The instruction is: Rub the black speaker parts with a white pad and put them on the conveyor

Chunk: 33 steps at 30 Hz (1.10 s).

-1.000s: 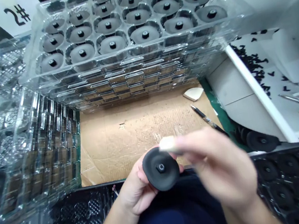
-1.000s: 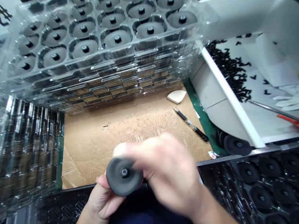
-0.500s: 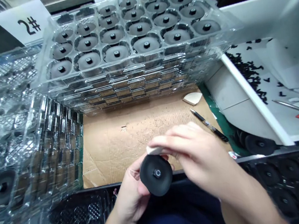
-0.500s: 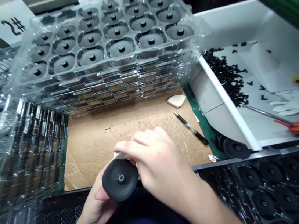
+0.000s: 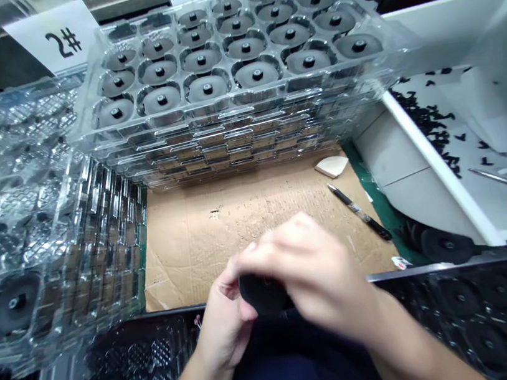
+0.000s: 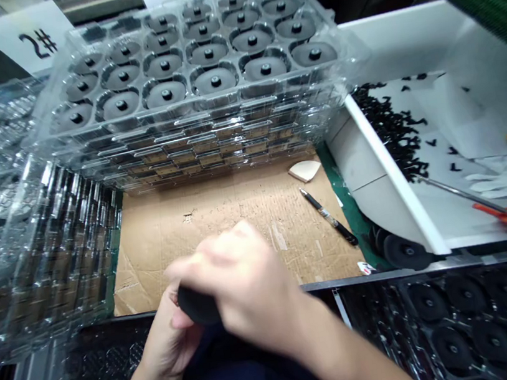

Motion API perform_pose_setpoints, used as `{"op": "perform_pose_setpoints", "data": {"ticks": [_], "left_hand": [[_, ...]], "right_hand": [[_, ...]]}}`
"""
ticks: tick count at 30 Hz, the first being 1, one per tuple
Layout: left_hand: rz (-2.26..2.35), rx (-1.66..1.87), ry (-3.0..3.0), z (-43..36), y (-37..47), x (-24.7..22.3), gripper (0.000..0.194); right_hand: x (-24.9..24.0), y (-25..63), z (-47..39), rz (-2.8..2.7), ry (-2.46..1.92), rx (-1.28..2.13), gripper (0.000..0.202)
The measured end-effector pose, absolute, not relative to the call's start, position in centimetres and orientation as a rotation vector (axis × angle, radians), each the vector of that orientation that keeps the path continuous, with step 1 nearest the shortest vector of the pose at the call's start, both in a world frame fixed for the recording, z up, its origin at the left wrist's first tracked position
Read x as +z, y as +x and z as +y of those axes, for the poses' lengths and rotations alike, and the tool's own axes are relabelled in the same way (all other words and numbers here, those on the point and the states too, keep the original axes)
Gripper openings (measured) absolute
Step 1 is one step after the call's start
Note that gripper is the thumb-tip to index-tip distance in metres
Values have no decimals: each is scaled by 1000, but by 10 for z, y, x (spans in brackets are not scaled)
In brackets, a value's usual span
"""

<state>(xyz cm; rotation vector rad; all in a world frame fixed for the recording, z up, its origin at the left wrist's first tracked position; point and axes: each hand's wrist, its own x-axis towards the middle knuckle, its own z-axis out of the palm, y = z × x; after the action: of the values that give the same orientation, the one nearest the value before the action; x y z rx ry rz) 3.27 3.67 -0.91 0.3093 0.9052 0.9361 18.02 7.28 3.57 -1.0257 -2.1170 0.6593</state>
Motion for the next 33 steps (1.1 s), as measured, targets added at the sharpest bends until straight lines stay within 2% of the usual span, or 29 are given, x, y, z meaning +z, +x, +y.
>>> {"op": "perform_pose_setpoints", "data": {"ticks": [2,4,8,10,13,16,18,20,24,28,33], "left_hand": [[927,994,288,36,31,-9,74],[944,1014,240,36,29,-7,72],[944,1031,212,37,26,-6,64],[936,1027,212,37,27,-6,63],[909,1021,207,36,32,-5,64],[913,1044,209,33,39,-1,66],[896,1024,211,30,40,0,59],[870,1000,216,26,38,-2,53],[885,1031,202,22,35,-6,53],[840,988,192,22,36,-2,37],[700,967,200,25,26,4,52]], "right_hand": [[17,192,76,-1973,-1309,694,26],[-7,202,71,-1898,-1470,771,24],[-50,203,41,-1909,-1434,971,21],[-56,201,31,-1898,-1437,990,18],[-33,198,30,-1755,-1517,934,21],[11,188,37,-1569,-1469,709,24],[35,177,40,-1688,-1259,601,26],[48,168,41,-1891,-1085,645,26],[47,161,45,-2123,-1090,861,23],[42,158,46,-1992,-1156,615,26],[50,184,35,-2140,-950,916,23]]}}
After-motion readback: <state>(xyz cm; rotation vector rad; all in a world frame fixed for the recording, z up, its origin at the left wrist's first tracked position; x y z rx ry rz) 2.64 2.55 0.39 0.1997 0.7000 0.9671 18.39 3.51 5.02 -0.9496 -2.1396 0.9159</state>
